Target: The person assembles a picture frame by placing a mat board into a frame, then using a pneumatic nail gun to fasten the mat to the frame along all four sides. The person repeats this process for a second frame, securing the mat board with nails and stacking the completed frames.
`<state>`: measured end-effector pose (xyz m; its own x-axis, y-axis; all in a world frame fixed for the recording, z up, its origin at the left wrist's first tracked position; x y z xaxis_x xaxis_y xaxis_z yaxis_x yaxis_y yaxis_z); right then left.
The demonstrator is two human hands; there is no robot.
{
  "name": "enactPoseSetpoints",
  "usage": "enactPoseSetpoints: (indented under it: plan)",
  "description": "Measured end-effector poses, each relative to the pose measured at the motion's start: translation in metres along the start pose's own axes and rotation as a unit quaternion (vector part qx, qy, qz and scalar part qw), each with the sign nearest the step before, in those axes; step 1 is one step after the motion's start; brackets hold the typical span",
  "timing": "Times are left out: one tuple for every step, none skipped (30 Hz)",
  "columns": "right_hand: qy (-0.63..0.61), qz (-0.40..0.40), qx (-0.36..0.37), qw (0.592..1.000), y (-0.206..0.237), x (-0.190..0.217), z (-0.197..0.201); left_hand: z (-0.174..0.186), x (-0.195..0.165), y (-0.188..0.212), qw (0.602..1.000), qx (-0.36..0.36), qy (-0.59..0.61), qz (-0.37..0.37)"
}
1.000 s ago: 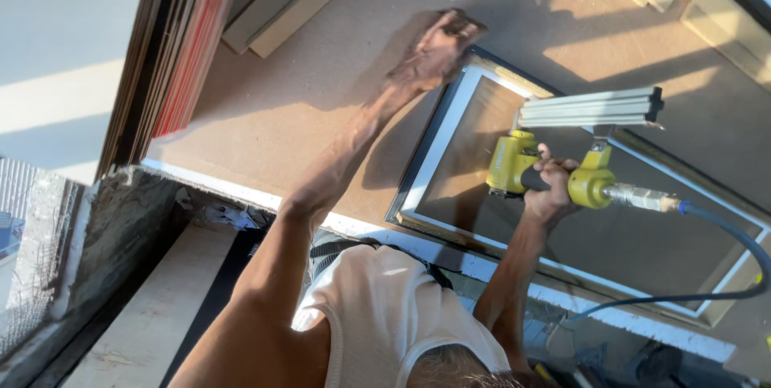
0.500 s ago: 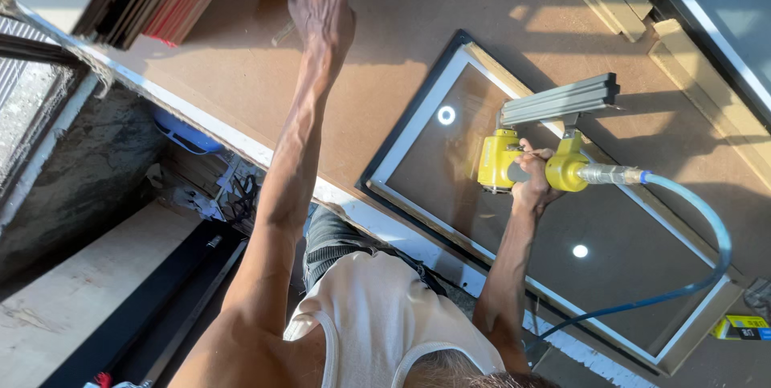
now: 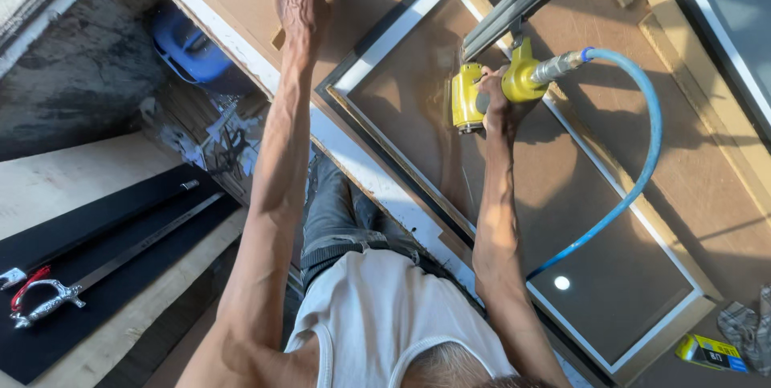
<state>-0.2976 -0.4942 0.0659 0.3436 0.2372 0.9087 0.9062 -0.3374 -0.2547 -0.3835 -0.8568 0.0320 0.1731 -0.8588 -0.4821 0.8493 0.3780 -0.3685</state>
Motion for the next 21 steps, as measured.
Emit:
enactPoseSetpoints:
  plan:
    - [0.0, 0.008, 0.009, 1.0, -0.002, -0.001, 0.001, 0.007, -0.002, 0.004, 1.0, -0.019, -0.003, -0.002]
    - [0.006, 0.014, 0.015, 1.0, -0.003, -0.004, 0.003, 0.011, -0.005, 0.014, 1.0, -0.03, -0.006, 0.002]
    - [0.005, 0.025, 0.023, 0.999, -0.008, -0.007, 0.004, 0.01, -0.007, 0.014, 1.0, -0.009, -0.002, 0.024]
    - [0.005, 0.029, 0.027, 0.999, -0.008, -0.01, 0.006, 0.008, -0.01, 0.024, 0.999, 0.015, 0.001, 0.047]
    - [0.011, 0.034, 0.034, 0.999, -0.009, -0.013, 0.01, 0.002, -0.013, 0.041, 0.996, 0.05, 0.003, 0.073]
    - [0.015, 0.036, 0.042, 0.998, -0.01, -0.016, 0.012, -0.006, -0.024, 0.054, 0.996, 0.063, -0.006, 0.069]
    - [0.019, 0.038, 0.045, 0.998, -0.01, -0.019, 0.015, -0.015, -0.034, 0.064, 0.995, 0.073, -0.015, 0.065]
    - [0.022, 0.04, 0.046, 0.998, -0.009, -0.02, 0.016, -0.022, -0.042, 0.075, 0.994, 0.083, -0.023, 0.061]
    - [0.025, 0.045, 0.044, 0.998, -0.008, -0.022, 0.02, -0.031, -0.05, 0.08, 0.994, 0.09, -0.031, 0.052]
    - [0.027, 0.047, 0.041, 0.998, -0.007, -0.023, 0.022, -0.04, -0.059, 0.085, 0.994, 0.094, -0.037, 0.042]
    - [0.034, 0.049, 0.042, 0.997, -0.006, -0.023, 0.022, -0.048, -0.065, 0.093, 0.993, 0.105, -0.045, 0.039]
    - [0.039, 0.054, 0.051, 0.997, -0.003, -0.024, 0.024, -0.057, -0.07, 0.097, 0.99, 0.119, -0.059, 0.041]
    - [0.04, 0.053, 0.063, 0.996, -0.002, -0.026, 0.023, -0.064, -0.074, 0.1, 0.988, 0.13, -0.075, 0.041]
    - [0.042, 0.053, 0.075, 0.995, 0.0, -0.027, 0.024, -0.071, -0.077, 0.102, 0.985, 0.143, -0.09, 0.04]
    - [0.046, 0.055, 0.086, 0.994, 0.0, -0.027, 0.024, -0.077, -0.08, 0.105, 0.984, 0.149, -0.09, 0.041]
    - [0.053, 0.055, 0.089, 0.993, 0.0, -0.027, 0.025, -0.082, -0.082, 0.107, 0.983, 0.154, -0.089, 0.042]
    - [0.06, 0.055, 0.093, 0.992, 0.0, -0.026, 0.025, -0.085, -0.082, 0.109, 0.982, 0.158, -0.089, 0.045]
    - [0.064, 0.056, 0.098, 0.992, 0.0, -0.026, 0.026, -0.085, -0.082, 0.111, 0.986, 0.137, -0.086, 0.041]
    - [0.068, 0.05, 0.092, 0.992, -0.001, -0.026, 0.027, -0.084, -0.082, 0.112, 0.989, 0.117, -0.083, 0.036]
    - [0.072, 0.042, 0.087, 0.993, -0.001, -0.026, 0.029, -0.083, -0.081, 0.115, 0.991, 0.098, -0.081, 0.033]
    - [0.075, 0.03, 0.081, 0.993, 0.0, -0.026, 0.03, -0.084, -0.079, 0.118, 0.99, 0.106, -0.086, 0.033]
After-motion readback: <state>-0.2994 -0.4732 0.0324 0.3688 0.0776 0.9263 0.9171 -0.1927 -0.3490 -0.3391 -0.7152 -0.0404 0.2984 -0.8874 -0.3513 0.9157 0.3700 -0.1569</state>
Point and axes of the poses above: each hand's wrist, its own y-axis away from the middle knuckle, its own z-axis out of the back of the hand, x = y × z, the point moved 6 cm from there along -y, towards the middle knuckle, and after that the axes turned 12 degrees about z, right-handed, at the moved point
